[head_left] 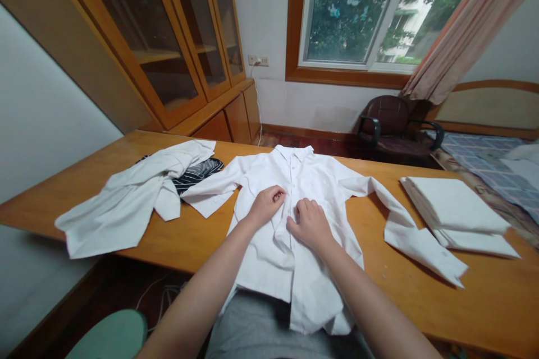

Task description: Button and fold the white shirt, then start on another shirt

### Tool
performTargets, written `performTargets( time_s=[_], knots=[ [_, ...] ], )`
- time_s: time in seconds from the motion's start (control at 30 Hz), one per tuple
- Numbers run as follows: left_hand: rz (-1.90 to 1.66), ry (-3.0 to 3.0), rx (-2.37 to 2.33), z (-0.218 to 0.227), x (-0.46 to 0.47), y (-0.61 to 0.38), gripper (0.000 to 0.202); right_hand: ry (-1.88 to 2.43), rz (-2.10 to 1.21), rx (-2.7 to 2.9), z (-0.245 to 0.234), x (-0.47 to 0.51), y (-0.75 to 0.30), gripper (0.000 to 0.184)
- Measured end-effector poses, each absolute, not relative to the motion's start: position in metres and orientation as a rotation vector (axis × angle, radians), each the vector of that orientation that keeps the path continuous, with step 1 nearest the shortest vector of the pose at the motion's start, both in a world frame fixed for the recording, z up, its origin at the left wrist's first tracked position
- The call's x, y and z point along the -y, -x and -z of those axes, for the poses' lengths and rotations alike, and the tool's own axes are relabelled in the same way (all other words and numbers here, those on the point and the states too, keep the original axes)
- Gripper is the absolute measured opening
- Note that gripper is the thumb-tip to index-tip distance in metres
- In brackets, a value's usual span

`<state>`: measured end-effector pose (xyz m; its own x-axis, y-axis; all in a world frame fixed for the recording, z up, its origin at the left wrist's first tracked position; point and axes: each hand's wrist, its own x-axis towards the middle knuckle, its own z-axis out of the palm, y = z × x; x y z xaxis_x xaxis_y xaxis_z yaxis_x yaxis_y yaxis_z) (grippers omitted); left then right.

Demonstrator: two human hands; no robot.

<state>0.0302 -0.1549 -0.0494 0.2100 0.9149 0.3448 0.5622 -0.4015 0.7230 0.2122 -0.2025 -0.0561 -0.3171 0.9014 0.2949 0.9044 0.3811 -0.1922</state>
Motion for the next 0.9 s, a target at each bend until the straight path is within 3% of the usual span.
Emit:
performTargets(
  time_s=[0.43, 0.9],
  knots=[
    [-0.901, -2.222, -1.146, 0.051, 0.171, -0.024, 0.011, 1.561, -0.139, 2.221, 0.054, 0.198, -0.216, 0.009],
    [-0.816, -2.395, -1.108, 0.05, 0.173, -0.024, 0.013, 1.44, -0.328, 2.151, 0.059, 0.193, -0.225, 0.011]
  ],
)
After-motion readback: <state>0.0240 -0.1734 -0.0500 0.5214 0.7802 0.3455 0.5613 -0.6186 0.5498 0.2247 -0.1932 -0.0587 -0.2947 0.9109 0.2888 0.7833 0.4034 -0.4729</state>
